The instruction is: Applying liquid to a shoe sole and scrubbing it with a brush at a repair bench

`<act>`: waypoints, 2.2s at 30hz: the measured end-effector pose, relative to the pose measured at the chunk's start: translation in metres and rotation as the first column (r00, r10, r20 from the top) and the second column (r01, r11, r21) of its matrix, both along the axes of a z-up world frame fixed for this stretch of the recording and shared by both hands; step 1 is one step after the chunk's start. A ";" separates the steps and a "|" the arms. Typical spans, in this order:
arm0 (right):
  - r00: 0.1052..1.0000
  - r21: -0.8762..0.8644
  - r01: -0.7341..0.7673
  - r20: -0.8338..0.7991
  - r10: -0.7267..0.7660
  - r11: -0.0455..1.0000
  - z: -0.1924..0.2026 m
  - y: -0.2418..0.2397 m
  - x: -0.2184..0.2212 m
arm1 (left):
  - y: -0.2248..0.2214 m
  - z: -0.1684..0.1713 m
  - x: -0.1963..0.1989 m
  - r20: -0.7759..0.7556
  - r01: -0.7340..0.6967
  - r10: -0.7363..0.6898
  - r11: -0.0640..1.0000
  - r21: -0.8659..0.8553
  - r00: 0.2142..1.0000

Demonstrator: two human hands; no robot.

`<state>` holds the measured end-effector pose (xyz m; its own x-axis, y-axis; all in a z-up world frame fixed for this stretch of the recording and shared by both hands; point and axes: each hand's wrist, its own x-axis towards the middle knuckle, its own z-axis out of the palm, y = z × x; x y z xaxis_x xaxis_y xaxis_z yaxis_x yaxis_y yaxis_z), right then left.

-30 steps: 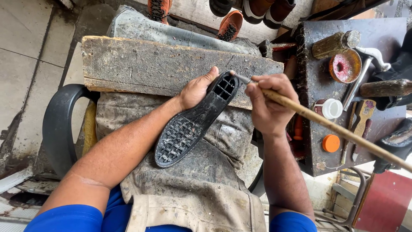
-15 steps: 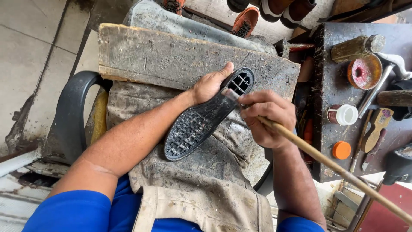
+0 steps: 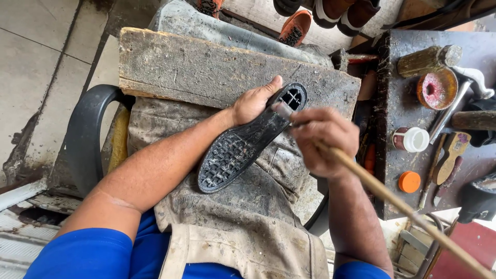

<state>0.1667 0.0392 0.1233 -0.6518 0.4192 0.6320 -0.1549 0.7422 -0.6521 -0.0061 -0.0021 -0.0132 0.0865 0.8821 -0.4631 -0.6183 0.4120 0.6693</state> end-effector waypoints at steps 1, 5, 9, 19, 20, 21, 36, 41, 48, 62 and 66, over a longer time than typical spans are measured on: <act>0.999 0.045 0.039 -0.025 -0.038 0.998 -0.005 0.007 0.001 | -0.003 0.014 -0.003 -0.145 0.060 -0.062 0.998 -0.016 0.987; 0.979 0.104 0.204 -0.019 -0.203 0.973 -0.001 0.023 0.011 | -0.003 0.023 0.000 -0.188 0.079 -0.074 0.997 0.016 0.979; 0.950 0.089 0.298 0.070 -0.305 0.950 -0.001 0.013 0.023 | -0.006 0.030 0.001 -0.200 0.070 -0.061 0.997 0.036 0.978; 0.935 -0.345 0.194 -0.219 -0.280 0.918 -0.020 0.023 0.014 | -0.009 0.030 0.000 -0.177 0.095 -0.090 0.995 0.021 0.980; 0.920 -0.327 0.215 -0.248 -0.304 0.920 -0.019 0.024 0.012 | -0.007 0.034 0.001 -0.127 0.060 -0.057 0.998 0.026 0.990; 0.917 -0.325 0.220 -0.253 -0.309 0.920 -0.022 0.028 0.011 | -0.006 0.034 -0.001 -0.131 0.067 -0.063 0.997 0.030 0.989; 0.948 -0.130 0.262 -0.153 -0.280 0.956 -0.018 0.019 0.005 | -0.010 0.033 -0.001 -0.169 0.071 -0.058 0.995 0.074 0.984; 0.952 -0.083 0.258 -0.147 -0.268 0.963 -0.022 0.027 0.014 | -0.007 0.017 0.002 -0.068 0.063 -0.057 0.994 0.089 0.996; 0.992 -0.155 -0.093 -0.103 0.078 0.983 -0.005 0.012 -0.002 | -0.002 -0.015 -0.003 -0.008 0.011 -0.011 0.998 0.065 1.000; 0.943 -0.124 0.219 -0.227 -0.243 0.968 -0.024 0.027 0.008 | -0.013 0.046 0.001 -0.193 0.079 -0.071 0.996 0.037 0.979; 0.922 -0.203 0.295 -0.196 -0.334 0.934 -0.020 0.023 0.011 | -0.010 0.021 0.004 -0.219 0.126 -0.122 0.992 0.005 0.968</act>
<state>0.1776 0.0624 0.1035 -0.3188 0.6910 0.6487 -0.0872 0.6601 -0.7461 -0.0020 -0.0122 0.0076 0.0943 0.8796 -0.4663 -0.4021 0.4622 0.7904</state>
